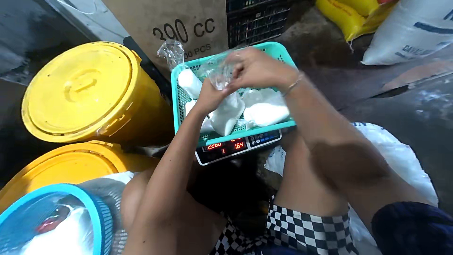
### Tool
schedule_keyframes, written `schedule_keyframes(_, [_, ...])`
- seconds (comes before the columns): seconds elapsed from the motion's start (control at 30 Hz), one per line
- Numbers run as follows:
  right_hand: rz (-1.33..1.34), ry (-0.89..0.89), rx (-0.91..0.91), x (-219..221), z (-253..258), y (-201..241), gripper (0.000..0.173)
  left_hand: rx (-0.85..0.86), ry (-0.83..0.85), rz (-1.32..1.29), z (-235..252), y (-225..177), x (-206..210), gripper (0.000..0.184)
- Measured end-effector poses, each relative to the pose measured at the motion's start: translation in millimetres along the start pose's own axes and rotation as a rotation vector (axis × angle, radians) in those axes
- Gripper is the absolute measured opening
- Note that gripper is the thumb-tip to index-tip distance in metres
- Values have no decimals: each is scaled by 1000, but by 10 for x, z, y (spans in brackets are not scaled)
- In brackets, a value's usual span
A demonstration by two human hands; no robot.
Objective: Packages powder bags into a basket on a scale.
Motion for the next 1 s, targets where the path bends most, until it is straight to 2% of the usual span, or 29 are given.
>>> schedule_keyframes(0.03, [-5, -18, -76, 138, 43, 41, 32, 3, 2, 16, -31, -40, 5, 31])
schedule_keyframes(0.07, [15, -62, -161, 225, 61, 117, 18, 5, -6, 20, -50, -67, 15, 28])
schedule_keyframes(0.2, [264, -281, -294, -10, -55, 397, 13, 51, 69, -23, -3, -62, 5, 8])
schedule_keyframes(0.27, [426, -311, -251, -230, -93, 374, 8, 17, 79, -13, 9, -44, -8, 6])
schedule_keyframes(0.3, [391, -272, -197, -333, -116, 314, 7, -10, 74, -10, 14, -45, -8, 5])
schedule_keyframes(0.37, [154, -100, -44, -400, -137, 118, 40, -44, 66, -9, 27, -44, -3, 6])
schedule_keyframes(0.4, [59, -26, -3, -322, -109, 6, 50, -49, 56, -15, 27, -40, 0, 8])
schedule_keyframes(0.43, [4, 17, -34, -184, -59, -71, 49, -47, 41, -10, 17, -48, -3, 11])
schedule_keyframes(0.53, [2, -10, -275, 246, 39, 36, 16, -12, 60, 171, -80, -177, -28, 26])
schedule_keyframes(0.57, [34, -28, -276, 305, 34, 131, 15, -24, 76, 218, -105, -216, -31, 23])
schedule_keyframes(0.67, [201, -142, -257, 177, -55, 308, 16, 119, 105, 113, -31, -128, -5, 16])
schedule_keyframes(0.77, [376, -234, -208, -181, -82, 293, 6, 143, 138, 54, 25, -36, 4, 10])
schedule_keyframes(0.8, [379, -213, -186, -280, -72, 220, 8, 123, 138, 57, 29, -23, -4, 10])
schedule_keyframes(0.9, [182, 16, -35, -281, -38, -49, 51, 66, 94, 63, 41, -34, -8, 7])
schedule_keyframes(0.93, [121, 82, -20, -175, -8, -82, 53, 54, 55, 72, 35, -46, -1, 10])
schedule_keyframes(0.97, [78, 107, -52, -49, 31, -61, 46, 59, 25, 76, 19, -62, 1, 16])
schedule_keyframes(1.0, [58, 86, -115, 75, 63, -12, 30, 82, 31, 91, -13, -85, -1, 27])
Point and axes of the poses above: each hand's wrist, its own z-axis towards the middle knuckle, its own x-axis out of the palm, y = z × x, the point moved 2 cm from there along z, towards the middle knuckle, and after that the axes turned 4 degrees about z, right-handed, at the moved point
